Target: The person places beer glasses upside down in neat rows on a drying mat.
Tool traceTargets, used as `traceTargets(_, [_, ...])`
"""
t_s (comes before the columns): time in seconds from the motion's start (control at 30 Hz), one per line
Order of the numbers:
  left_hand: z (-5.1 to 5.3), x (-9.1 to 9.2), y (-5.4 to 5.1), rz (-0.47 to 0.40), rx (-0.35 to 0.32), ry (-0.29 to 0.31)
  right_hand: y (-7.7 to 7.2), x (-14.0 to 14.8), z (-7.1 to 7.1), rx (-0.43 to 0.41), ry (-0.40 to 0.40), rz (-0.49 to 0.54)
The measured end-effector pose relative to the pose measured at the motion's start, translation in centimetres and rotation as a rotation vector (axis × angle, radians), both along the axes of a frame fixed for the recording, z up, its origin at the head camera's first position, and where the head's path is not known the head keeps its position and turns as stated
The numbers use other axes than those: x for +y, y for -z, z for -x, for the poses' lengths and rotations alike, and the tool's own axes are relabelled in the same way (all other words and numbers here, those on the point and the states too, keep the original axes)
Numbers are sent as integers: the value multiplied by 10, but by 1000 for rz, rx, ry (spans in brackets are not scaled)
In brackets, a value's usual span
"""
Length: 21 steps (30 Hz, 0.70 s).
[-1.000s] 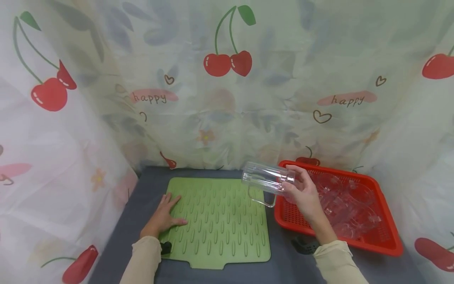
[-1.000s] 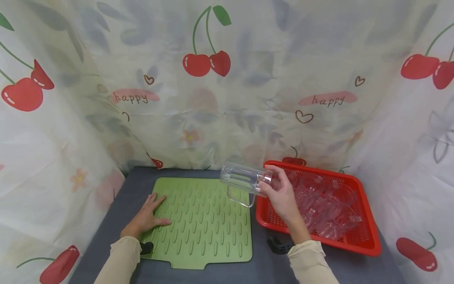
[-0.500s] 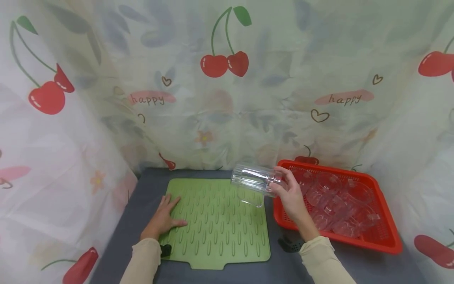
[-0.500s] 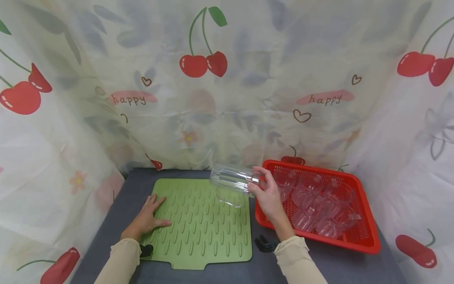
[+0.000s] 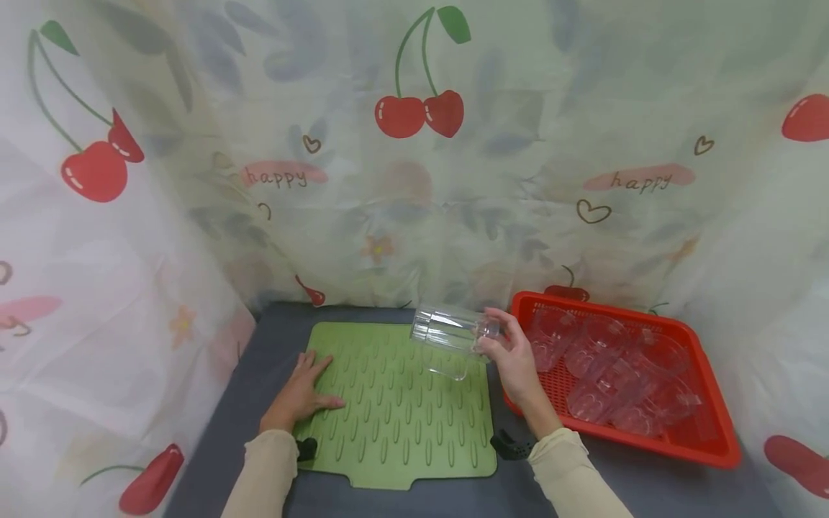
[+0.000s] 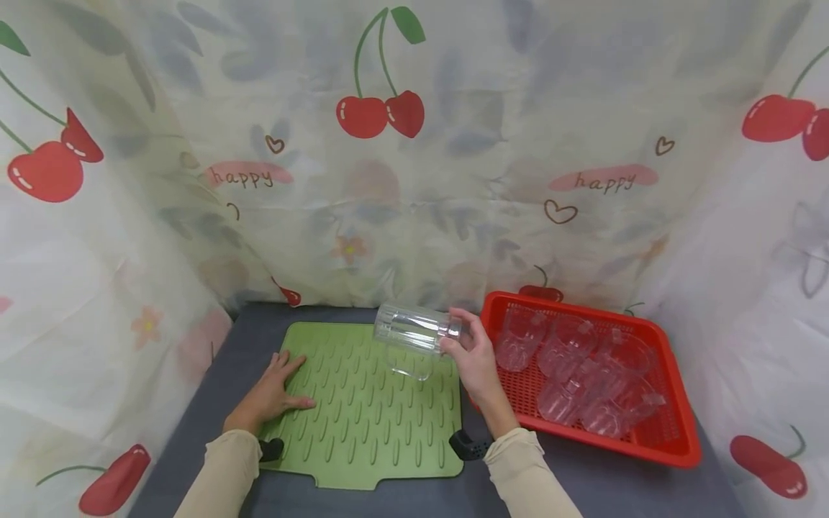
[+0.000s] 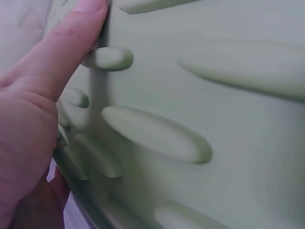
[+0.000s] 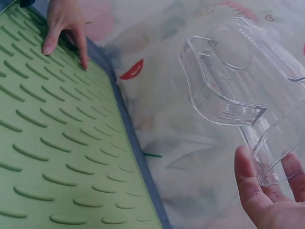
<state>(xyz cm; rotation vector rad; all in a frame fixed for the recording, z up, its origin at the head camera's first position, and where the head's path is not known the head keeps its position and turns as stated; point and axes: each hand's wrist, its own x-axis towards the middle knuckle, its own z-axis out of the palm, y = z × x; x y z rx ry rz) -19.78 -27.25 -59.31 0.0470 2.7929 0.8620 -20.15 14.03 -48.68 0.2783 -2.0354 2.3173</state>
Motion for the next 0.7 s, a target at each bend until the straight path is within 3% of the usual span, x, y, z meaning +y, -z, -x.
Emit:
traceTargets(0.17, [4,4,-2,28,37,4,6,0,-2,-22,17,-66])
traceTargets(0.3, [9,11,-9,39,98,-1,9,-1,-3,-29,30,-72])
traceTargets(0.53, [13,25,-45,-104,227,-15,10,-4,-3,-2,8,-49])
traceTargets(0.7, [12,37,-62,-157,312,16,10,-6,-6,-10,2,-52])
